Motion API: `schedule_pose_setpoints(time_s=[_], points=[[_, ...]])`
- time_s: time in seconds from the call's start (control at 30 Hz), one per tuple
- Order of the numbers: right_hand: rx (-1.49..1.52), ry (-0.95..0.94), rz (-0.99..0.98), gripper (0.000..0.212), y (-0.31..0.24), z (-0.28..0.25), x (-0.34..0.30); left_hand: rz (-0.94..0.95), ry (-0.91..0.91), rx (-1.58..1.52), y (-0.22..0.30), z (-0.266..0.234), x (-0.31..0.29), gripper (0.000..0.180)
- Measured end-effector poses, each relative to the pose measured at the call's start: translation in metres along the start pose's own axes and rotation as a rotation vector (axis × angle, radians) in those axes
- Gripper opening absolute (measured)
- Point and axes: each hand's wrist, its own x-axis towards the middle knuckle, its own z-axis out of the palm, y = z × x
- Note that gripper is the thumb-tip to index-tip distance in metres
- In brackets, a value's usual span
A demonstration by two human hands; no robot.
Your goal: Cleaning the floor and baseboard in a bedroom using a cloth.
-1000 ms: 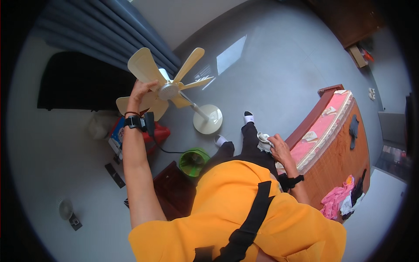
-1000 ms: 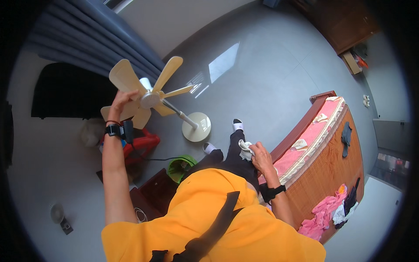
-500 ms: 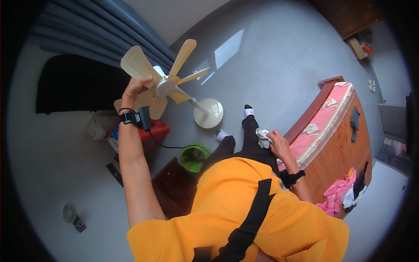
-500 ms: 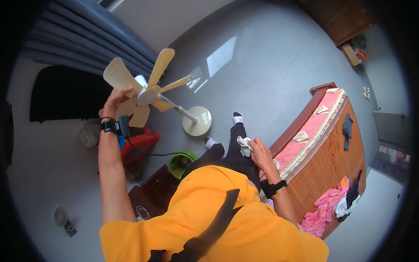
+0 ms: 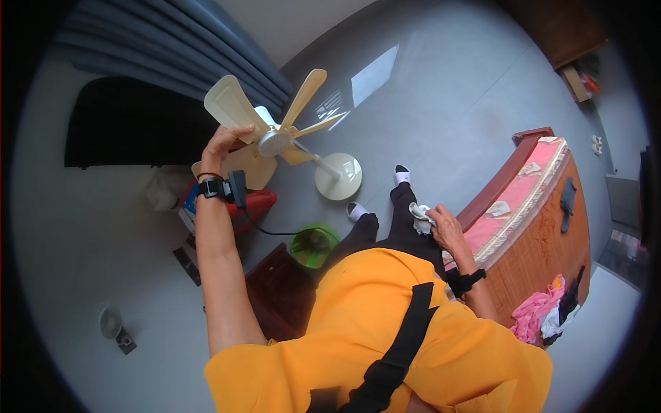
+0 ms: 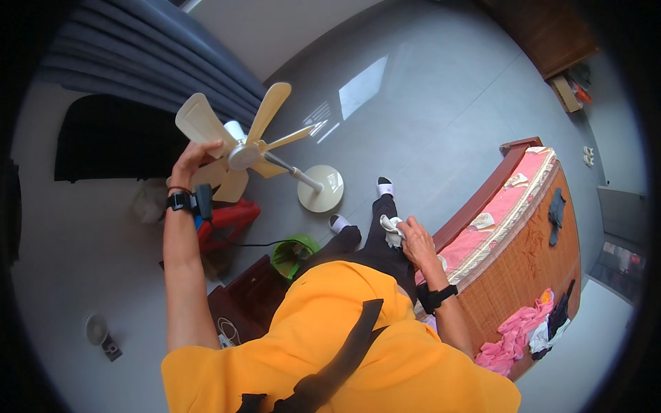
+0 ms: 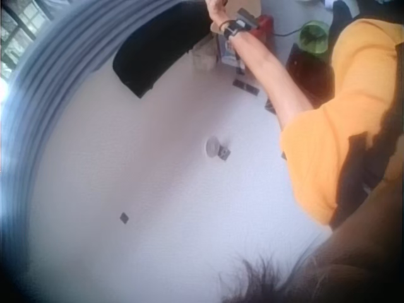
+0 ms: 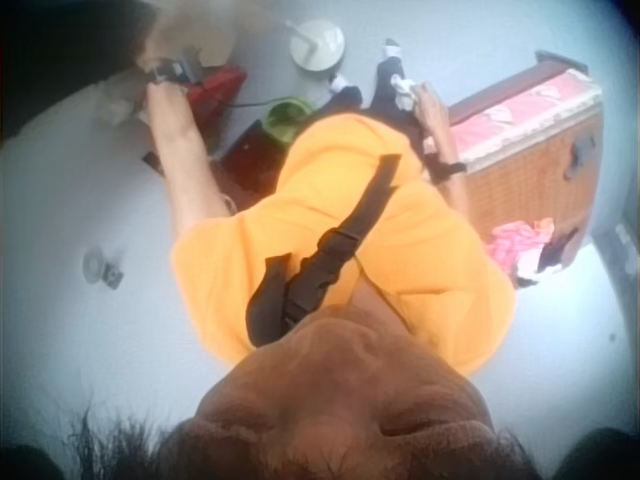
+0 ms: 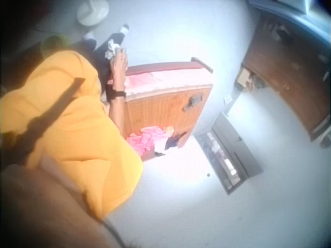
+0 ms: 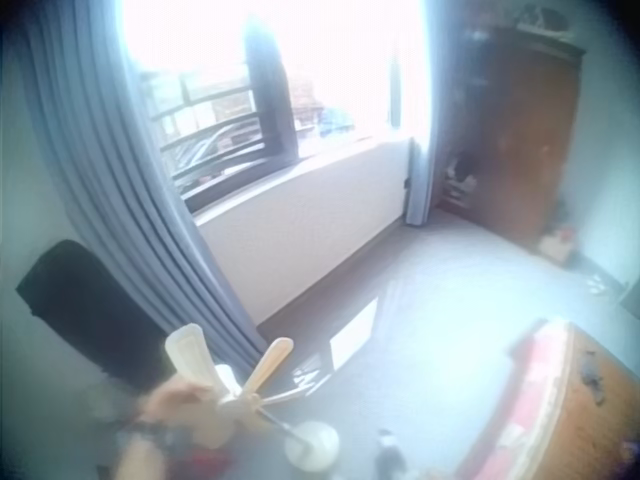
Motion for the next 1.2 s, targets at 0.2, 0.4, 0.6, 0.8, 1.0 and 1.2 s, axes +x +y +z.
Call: schedule_pose_setpoints(time_s=[0.2, 0.4, 0.6, 0.8, 1.0, 1.2], points=[[0.010, 0.005, 0.001, 0.028, -0.002, -0.001, 0.000, -0.002, 0.034, 0.043, -0.001, 0.003, -0.004, 0.053], [0.021, 0.000, 0.010, 0.029, -0.001, 0.001, 0.000, 0.017, 0.016, 0.031, 0.004, 0.007, -0.009, 0.050], [0.013, -0.004, 0.010, 0.029, -0.009, -0.002, 0.000, 0.040, 0.001, 0.033, -0.001, 0.006, -0.008, 0.052], [0.021, 0.009, 0.020, 0.030, -0.015, 0.000, -0.006, 0.086, 0.052, 0.053, -0.003, 0.024, -0.025, 0.049], [0.010, -0.011, 0.065, 0.031, -0.010, 0.007, -0.022, 0.405, 0.305, 0.472, -0.040, 0.067, -0.056, 0.036], [-0.012, -0.022, 0.099, 0.032, 0.001, 0.005, -0.032, 0.500, 0.326, 0.414, -0.055, 0.125, -0.107, 0.031]])
